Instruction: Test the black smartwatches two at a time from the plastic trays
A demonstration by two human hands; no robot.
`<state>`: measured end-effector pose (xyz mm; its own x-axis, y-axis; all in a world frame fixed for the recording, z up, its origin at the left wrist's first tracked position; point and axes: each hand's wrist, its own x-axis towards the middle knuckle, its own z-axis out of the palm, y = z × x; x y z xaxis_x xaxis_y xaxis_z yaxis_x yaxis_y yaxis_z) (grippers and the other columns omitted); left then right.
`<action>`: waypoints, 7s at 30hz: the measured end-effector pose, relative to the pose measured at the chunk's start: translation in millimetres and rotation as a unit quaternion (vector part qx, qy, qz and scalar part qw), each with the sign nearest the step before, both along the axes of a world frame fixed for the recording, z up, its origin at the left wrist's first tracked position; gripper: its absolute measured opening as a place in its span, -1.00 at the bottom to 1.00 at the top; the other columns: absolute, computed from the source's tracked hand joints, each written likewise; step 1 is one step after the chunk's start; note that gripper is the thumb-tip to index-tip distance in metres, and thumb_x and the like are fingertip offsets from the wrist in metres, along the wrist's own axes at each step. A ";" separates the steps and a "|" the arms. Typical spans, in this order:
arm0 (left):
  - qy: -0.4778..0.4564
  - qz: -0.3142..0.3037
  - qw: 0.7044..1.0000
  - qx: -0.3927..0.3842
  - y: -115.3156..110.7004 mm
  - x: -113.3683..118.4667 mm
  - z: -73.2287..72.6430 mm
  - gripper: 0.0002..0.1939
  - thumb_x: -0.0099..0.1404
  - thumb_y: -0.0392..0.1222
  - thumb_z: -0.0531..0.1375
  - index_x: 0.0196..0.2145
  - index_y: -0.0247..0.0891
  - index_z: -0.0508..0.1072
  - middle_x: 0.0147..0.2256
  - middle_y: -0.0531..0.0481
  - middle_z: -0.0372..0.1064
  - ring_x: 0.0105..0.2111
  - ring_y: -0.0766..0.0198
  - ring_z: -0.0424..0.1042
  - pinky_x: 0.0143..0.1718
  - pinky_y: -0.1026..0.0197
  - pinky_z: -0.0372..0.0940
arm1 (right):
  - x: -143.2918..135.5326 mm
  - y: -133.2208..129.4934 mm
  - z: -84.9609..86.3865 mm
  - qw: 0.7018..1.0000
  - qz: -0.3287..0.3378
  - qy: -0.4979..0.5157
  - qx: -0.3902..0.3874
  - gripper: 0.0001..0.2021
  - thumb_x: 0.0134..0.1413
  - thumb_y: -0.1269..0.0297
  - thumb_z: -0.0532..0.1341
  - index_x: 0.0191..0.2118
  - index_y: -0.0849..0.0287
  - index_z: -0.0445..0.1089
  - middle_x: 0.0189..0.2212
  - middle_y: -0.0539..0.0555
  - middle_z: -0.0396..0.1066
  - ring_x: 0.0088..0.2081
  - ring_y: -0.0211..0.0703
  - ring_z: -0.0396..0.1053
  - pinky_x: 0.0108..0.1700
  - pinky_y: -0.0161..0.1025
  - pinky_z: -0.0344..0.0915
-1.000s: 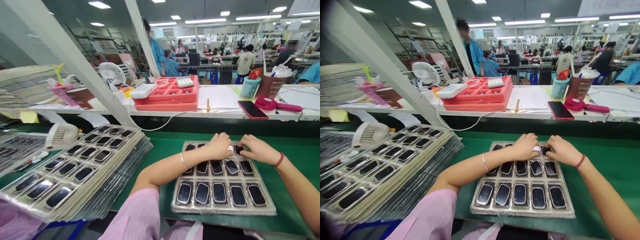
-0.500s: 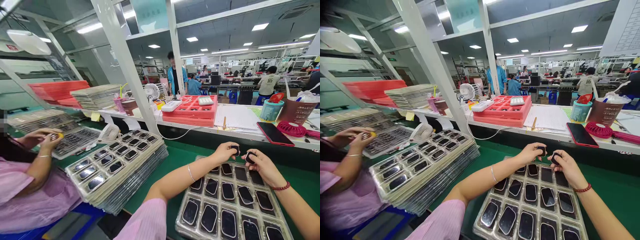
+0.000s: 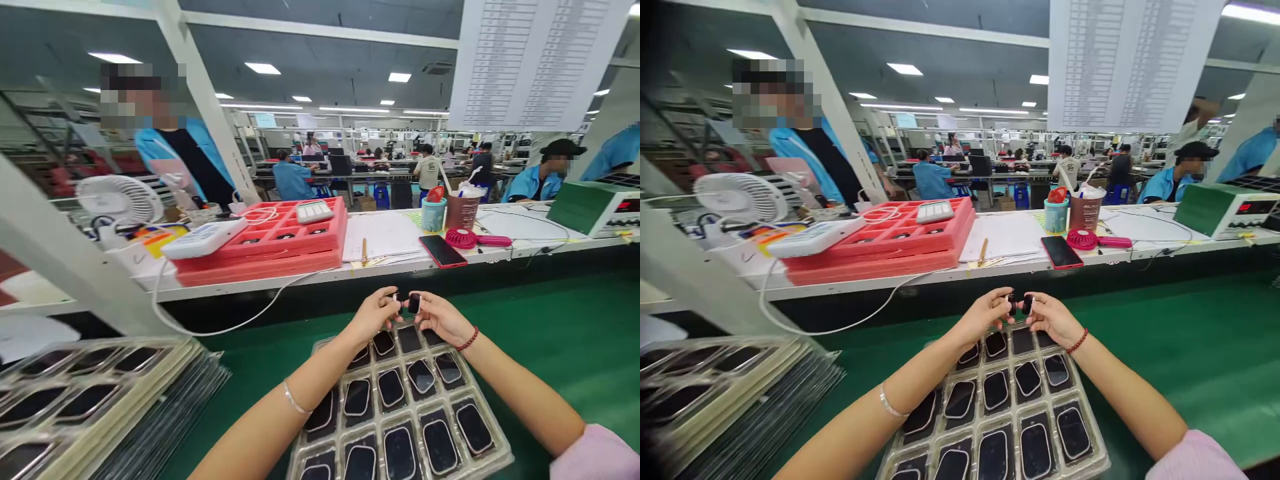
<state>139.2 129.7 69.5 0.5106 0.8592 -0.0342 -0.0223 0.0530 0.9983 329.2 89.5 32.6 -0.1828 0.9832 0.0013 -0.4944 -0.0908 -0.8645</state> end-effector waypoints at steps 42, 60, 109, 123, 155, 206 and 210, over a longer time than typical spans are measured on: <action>0.072 -0.030 0.996 0.038 -2.7 -3.3 15.0 -0.52 0.06 -0.22 0.21 -0.03 -0.35 0.35 -0.23 -0.14 0.44 -0.32 0.19 0.48 -0.56 0.37 0.22 | -0.4 6.5 5.2 0.980 -0.024 -0.147 0.128 -0.68 -0.02 0.21 0.29 -0.12 0.20 0.37 -0.30 0.09 0.51 -0.56 -0.37 0.36 -0.55 -0.43 0.31; 0.080 -0.004 0.994 0.069 5.1 -4.7 7.0 -0.62 0.03 -0.14 0.22 -0.18 -0.35 0.42 -0.35 -0.09 0.44 -0.45 0.25 0.47 -0.60 0.39 0.11 | -1.6 10.3 -1.9 0.973 -0.018 -0.177 0.150 -0.74 0.06 0.24 0.25 -0.13 0.23 0.36 -0.34 0.06 0.50 -0.59 -0.41 0.33 -0.57 -0.46 0.28; 0.062 0.023 0.995 0.071 6.3 -0.5 -2.8 -0.49 -0.03 -0.33 0.02 -0.06 -0.33 0.31 -0.27 -0.09 0.42 -0.38 0.26 0.43 -0.56 0.34 0.16 | -4.0 6.2 4.0 0.971 -0.022 -0.187 0.149 -0.70 -0.09 0.43 0.22 -0.15 0.21 0.30 -0.36 -0.01 0.43 -0.59 -0.43 0.27 -0.60 -0.48 0.23; 0.033 0.038 0.991 0.124 7.4 -0.2 -5.7 -0.56 -0.06 -0.39 0.16 -0.15 -0.33 0.34 -0.29 -0.05 0.40 -0.30 0.27 0.40 -0.24 0.23 0.29 | 2.5 9.3 -4.7 0.972 0.016 -0.165 0.168 -0.53 0.01 0.43 0.22 0.09 0.14 0.25 -0.08 0.16 0.42 -0.36 -0.29 0.44 -0.39 -0.35 0.41; 0.055 0.008 0.995 0.081 8.8 -0.5 -4.3 -0.59 0.19 0.02 0.10 -0.15 -0.36 0.41 -0.41 -0.05 0.38 -0.54 0.32 0.37 -0.67 0.38 0.05 | -1.8 10.7 0.5 0.987 -0.012 -0.121 0.107 -0.67 0.11 0.10 0.20 -0.10 0.23 0.37 -0.30 0.14 0.49 -0.56 -0.34 0.39 -0.56 -0.43 0.32; 0.058 -0.015 0.990 0.128 5.2 0.3 1.1 -0.70 0.09 -0.11 0.15 -0.25 -0.32 0.45 -0.38 -0.05 0.41 -0.42 0.25 0.39 -0.49 0.30 0.26 | -2.9 12.1 -1.0 0.980 -0.014 -0.146 0.132 -0.66 0.04 0.07 0.28 -0.16 0.22 0.37 -0.35 0.09 0.50 -0.57 -0.34 0.41 -0.57 -0.45 0.30; 0.053 -0.020 0.990 0.127 5.7 -0.2 1.3 -0.70 0.09 -0.09 0.16 -0.25 -0.32 0.44 -0.38 -0.06 0.41 -0.43 0.25 0.38 -0.50 0.30 0.24 | -2.9 11.5 0.8 0.979 -0.022 -0.152 0.131 -0.65 0.03 0.05 0.28 -0.17 0.23 0.38 -0.35 0.09 0.51 -0.57 -0.33 0.42 -0.58 -0.45 0.29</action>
